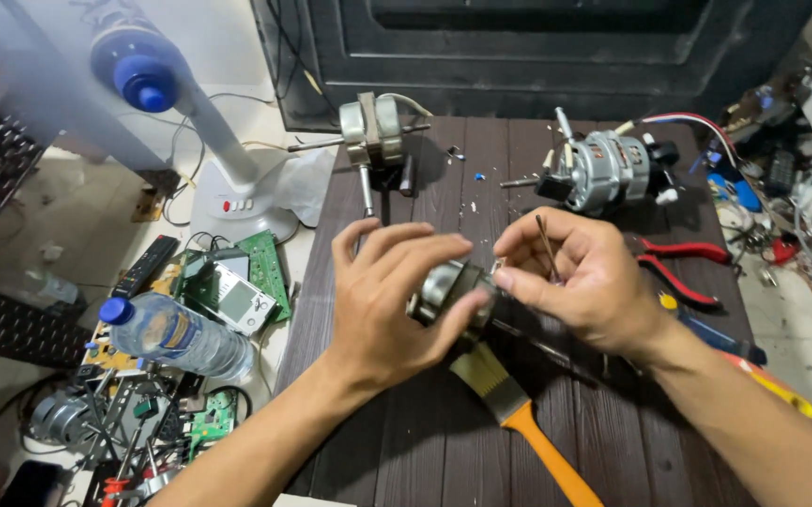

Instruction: Disassembling an electric motor using a screwdriver and pliers on a workbench

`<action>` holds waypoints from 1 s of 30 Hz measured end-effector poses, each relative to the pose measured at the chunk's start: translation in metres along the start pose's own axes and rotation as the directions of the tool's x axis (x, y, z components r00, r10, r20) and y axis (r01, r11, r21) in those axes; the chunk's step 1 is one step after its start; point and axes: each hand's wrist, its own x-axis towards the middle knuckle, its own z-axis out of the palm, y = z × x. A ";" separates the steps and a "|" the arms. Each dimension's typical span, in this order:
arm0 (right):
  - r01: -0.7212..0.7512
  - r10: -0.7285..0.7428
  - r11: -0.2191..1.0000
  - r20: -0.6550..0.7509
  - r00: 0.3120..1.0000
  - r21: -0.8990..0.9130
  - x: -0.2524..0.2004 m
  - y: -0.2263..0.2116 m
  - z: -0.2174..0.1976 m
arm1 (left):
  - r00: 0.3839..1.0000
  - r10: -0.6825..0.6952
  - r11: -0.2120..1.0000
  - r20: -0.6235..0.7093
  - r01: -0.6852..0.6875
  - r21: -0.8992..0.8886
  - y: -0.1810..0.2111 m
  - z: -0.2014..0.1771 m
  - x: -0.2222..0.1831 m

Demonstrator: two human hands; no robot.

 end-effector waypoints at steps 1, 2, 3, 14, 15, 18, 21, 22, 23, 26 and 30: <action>0.003 -0.003 1.000 0.012 1.000 0.000 0.001 0.003 0.001 | 1.000 -0.005 1.000 -0.007 0.005 0.009 -0.002 0.002 -0.002; 0.005 -0.006 0.997 0.018 1.000 0.081 0.002 0.006 0.003 | 0.999 0.013 1.000 -0.039 -0.014 -0.021 -0.004 0.004 -0.004; 0.005 -0.009 0.987 0.025 1.000 0.161 0.003 0.009 0.005 | 0.997 0.031 0.998 -0.071 -0.034 -0.051 -0.006 0.006 -0.006; 0.012 -0.011 1.000 -0.050 0.999 0.016 -0.015 0.007 0.010 | 0.997 0.068 0.992 -0.032 -0.071 -0.103 -0.002 -0.001 0.000; 0.001 -0.002 1.000 -0.050 0.999 -0.008 -0.017 0.007 0.010 | 0.997 0.075 0.992 -0.024 -0.077 -0.098 -0.003 0.000 -0.001; 0.001 -0.012 0.988 -0.076 0.997 -0.151 -0.019 0.002 0.008 | 0.996 0.061 0.995 -0.058 -0.065 -0.074 0.000 -0.004 0.004; 0.015 -0.046 0.961 -0.106 0.993 -0.277 -0.020 -0.001 0.008 | 0.997 0.062 0.996 -0.054 -0.065 -0.065 -0.003 -0.005 0.003; 0.013 -0.044 0.962 -0.110 0.993 -0.272 -0.020 -0.003 0.009 | 0.997 0.062 0.996 -0.048 -0.065 -0.065 -0.003 -0.004 0.003; 0.039 -0.085 0.939 -0.119 0.989 -0.343 -0.020 -0.004 0.011 | 0.997 0.062 0.995 -0.053 -0.066 -0.071 -0.004 -0.004 0.002; 0.072 -0.131 0.904 -0.113 0.985 -0.421 -0.018 -0.005 0.011 | 0.996 0.070 0.995 -0.063 -0.074 -0.073 -0.005 -0.004 0.002; 0.092 -0.162 0.887 -0.119 0.979 -0.453 -0.019 -0.004 0.013 | 0.994 0.097 0.993 -0.045 -0.100 -0.066 -0.003 -0.007 0.006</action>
